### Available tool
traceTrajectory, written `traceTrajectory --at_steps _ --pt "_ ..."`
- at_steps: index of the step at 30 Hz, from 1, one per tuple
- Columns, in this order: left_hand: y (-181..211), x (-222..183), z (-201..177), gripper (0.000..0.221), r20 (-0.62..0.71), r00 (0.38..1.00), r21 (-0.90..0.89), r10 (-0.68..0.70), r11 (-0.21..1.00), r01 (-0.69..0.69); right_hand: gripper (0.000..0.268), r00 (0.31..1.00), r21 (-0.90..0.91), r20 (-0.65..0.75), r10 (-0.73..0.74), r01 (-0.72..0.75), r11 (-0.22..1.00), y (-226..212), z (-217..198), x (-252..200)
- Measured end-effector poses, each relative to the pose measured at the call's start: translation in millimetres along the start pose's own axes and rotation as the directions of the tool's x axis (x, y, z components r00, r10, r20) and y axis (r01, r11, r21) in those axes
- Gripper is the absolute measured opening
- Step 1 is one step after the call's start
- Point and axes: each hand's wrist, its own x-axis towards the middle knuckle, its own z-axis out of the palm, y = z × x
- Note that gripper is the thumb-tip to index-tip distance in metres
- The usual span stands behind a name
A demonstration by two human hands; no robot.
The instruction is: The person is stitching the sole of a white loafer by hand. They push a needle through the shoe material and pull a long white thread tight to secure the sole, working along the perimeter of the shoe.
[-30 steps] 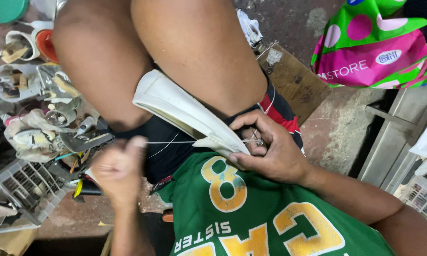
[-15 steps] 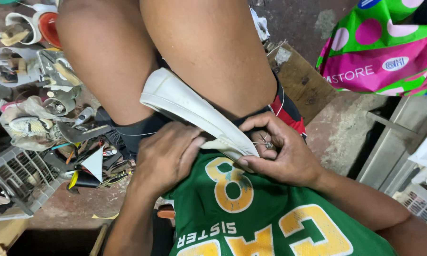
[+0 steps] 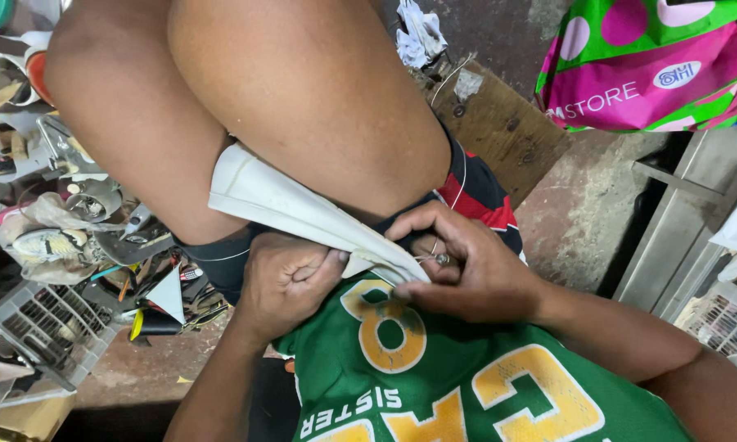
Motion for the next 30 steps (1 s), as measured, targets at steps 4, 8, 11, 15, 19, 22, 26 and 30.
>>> traceTrajectory --at_steps 4,8,11,15,19,22,26,30 --pt "4 -6 -5 0.025 0.011 0.995 -0.05 -0.102 0.993 0.102 0.094 0.971 -0.5 0.135 -0.198 0.239 0.832 -19 -28 -21" --pt "6 -5 -3 0.025 -0.025 0.997 -0.061 -0.074 0.996 0.073 0.09 0.947 -0.67 0.167 -0.275 0.313 0.673 -41 -46 -30" --pt "4 -8 2 0.039 -0.093 0.995 -0.008 -0.029 1.0 0.029 0.077 0.833 -0.624 0.166 -0.528 0.503 0.598 -40 -37 -14" --pt "-1 -17 7 0.042 -0.195 0.981 -0.039 0.012 0.999 -0.02 0.062 0.6 -0.573 0.074 -0.796 0.679 0.459 -27 -23 3" --pt "0 -19 8 0.036 -0.201 0.979 -0.196 -0.044 0.981 0.004 0.034 0.81 -0.552 0.204 -0.55 0.559 0.618 -20 -42 -2" --pt "5 -12 -1 0.006 -0.046 0.997 -0.175 -0.064 0.983 0.055 0.01 0.898 -0.482 0.197 -0.393 0.438 0.759 -21 -59 -8" --pt "16 -4 -14 0.016 0.083 0.997 0.018 -0.002 1.0 0.0 0.024 0.873 -0.023 0.011 -0.487 0.487 0.873 -20 -49 -10" --pt "22 10 -19 0.02 0.17 0.982 0.058 0.079 0.994 -0.09 0.029 0.892 0.616 -0.002 -0.452 0.357 0.702 -13 -22 -2"
